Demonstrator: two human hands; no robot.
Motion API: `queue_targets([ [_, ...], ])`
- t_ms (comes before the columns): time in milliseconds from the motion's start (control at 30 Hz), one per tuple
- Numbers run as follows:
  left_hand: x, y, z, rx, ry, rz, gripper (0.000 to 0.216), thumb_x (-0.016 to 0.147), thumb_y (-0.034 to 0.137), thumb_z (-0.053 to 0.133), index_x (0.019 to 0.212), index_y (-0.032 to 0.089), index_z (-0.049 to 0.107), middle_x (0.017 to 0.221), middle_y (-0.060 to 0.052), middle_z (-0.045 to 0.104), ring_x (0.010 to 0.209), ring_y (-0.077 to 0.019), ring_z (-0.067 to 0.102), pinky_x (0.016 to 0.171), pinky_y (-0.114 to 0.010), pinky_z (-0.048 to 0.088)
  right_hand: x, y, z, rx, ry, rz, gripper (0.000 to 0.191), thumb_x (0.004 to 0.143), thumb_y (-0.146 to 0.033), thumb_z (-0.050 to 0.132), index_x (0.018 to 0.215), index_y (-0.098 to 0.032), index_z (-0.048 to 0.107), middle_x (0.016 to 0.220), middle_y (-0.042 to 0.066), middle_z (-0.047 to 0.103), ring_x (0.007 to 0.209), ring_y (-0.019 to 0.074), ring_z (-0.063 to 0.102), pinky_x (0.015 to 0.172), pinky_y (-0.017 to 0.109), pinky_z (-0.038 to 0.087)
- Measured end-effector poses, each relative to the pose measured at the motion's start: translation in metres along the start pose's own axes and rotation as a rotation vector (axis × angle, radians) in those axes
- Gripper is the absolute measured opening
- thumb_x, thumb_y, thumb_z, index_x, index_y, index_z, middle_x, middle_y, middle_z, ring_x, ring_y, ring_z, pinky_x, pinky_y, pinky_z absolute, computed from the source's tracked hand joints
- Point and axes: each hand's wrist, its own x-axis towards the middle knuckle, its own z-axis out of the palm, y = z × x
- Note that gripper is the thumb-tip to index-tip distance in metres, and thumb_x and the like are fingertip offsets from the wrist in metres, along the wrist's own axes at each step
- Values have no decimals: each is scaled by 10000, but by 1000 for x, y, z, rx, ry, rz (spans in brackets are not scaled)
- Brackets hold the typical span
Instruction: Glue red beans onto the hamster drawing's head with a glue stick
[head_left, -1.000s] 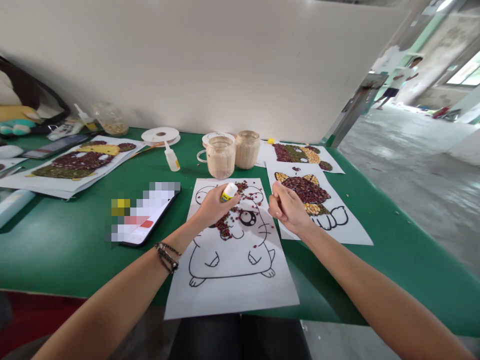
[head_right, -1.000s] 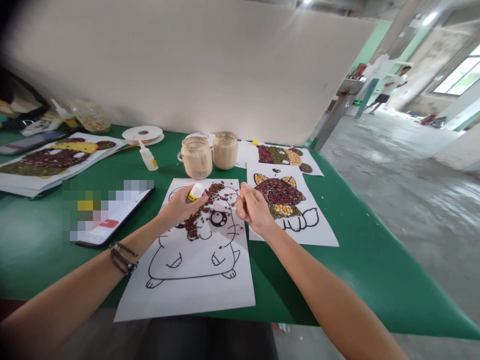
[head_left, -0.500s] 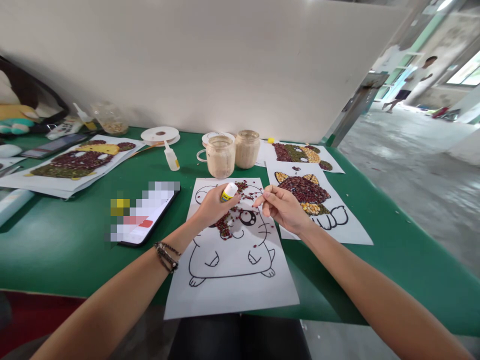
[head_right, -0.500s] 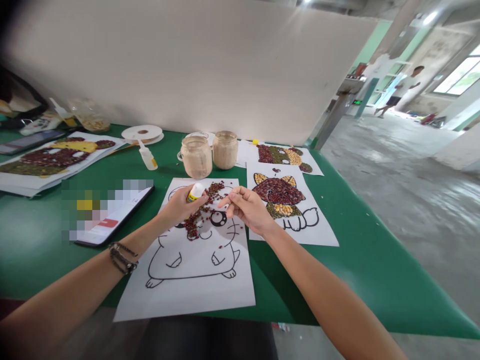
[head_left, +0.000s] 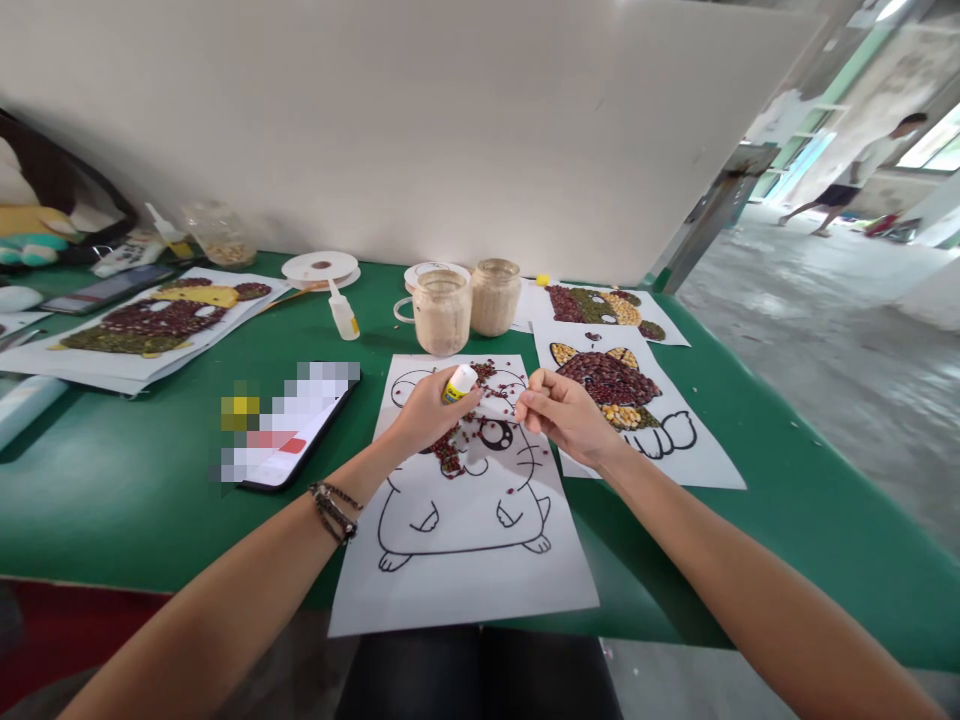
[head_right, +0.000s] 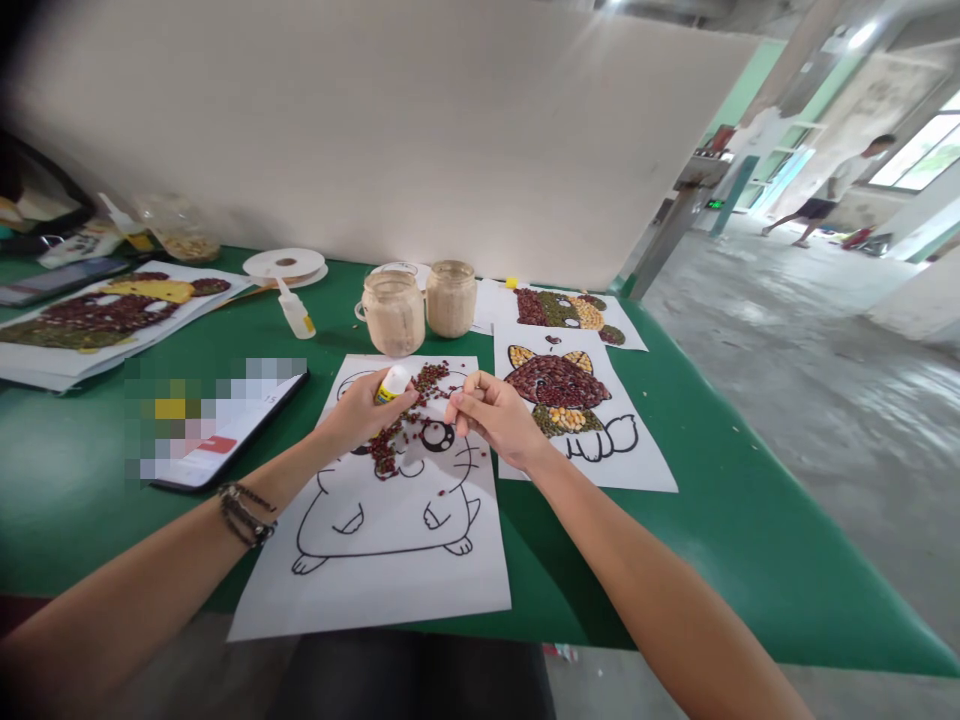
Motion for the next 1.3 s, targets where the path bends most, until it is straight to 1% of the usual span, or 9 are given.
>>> queue_targets([
  [233, -1, -2, 1, -28, 4, 13, 170, 707, 332, 505, 668, 169, 471, 510, 45, 428, 422, -55, 363, 385, -185, 292, 1, -3, -3, -51, 321, -167, 364, 585, -394, 671, 484, -179, 396, 354, -58, 513, 236, 17, 351, 270, 154, 256],
  [367, -1, -3, 1, -29, -3, 28, 186, 719, 334, 491, 634, 176, 441, 484, 56, 397, 397, -48, 334, 369, -183, 267, 3, -3, -5, -165, 416, -142, 429, 673, -519, 537, 442, -190, 389, 275, -47, 436, 196, 35, 301, 229, 178, 190],
  [467, -2, -1, 0, -21, -5, 29, 190, 722, 338, 482, 632, 178, 434, 481, 57, 398, 395, -50, 337, 375, -186, 273, 4, 1, -8, -305, 360, -174, 404, 732, -485, 480, 468, -187, 414, 337, -32, 482, 256, 50, 381, 284, 183, 286],
  [600, -3, 2, -1, 16, 41, 43, 194, 719, 344, 475, 636, 172, 440, 506, 53, 417, 421, -52, 354, 402, -186, 288, 5, 7, -13, -575, 281, -298, 152, 710, -305, 558, 624, -191, 506, 563, -22, 577, 467, 85, 527, 483, 219, 418],
  [700, -2, 2, -1, 44, 83, 48, 210, 719, 360, 467, 635, 170, 436, 500, 56, 402, 426, -56, 348, 407, -188, 282, 6, 8, -15, -776, 249, -352, 57, 709, -236, 559, 666, -201, 572, 615, -7, 584, 566, 120, 554, 562, 255, 420],
  [867, -1, 0, 0, 59, 126, 58, 201, 712, 356, 468, 653, 164, 460, 508, 51, 419, 437, -63, 362, 423, -195, 297, 14, 9, -6, -1033, 51, -504, 289, 783, -250, 472, 512, -188, 554, 773, 44, 612, 740, 153, 560, 679, 285, 408],
  [933, -1, 0, 0, 71, 141, 70, 191, 707, 341, 473, 640, 162, 458, 506, 50, 419, 443, -64, 364, 430, -195, 299, 19, 12, 1, -1125, -15, -520, 276, 806, -236, 436, 567, -185, 565, 762, 43, 607, 710, 145, 548, 656, 278, 406],
  [1033, 0, 0, -1, 64, 145, 70, 182, 705, 330, 467, 632, 165, 450, 498, 53, 409, 435, -65, 363, 424, -196, 298, 25, 18, 6, -1212, -40, -510, 143, 790, -165, 455, 763, -174, 595, 752, 40, 608, 682, 140, 536, 622, 264, 412],
  [1300, 0, 1, -1, 63, 151, 53, 154, 705, 308, 462, 642, 168, 449, 484, 61, 397, 413, -61, 360, 415, -193, 299, 31, 26, 2, -1388, -57, -562, 120, 763, -205, 533, 809, -200, 644, 996, 85, 567, 906, 194, 495, 759, 343, 392],
])
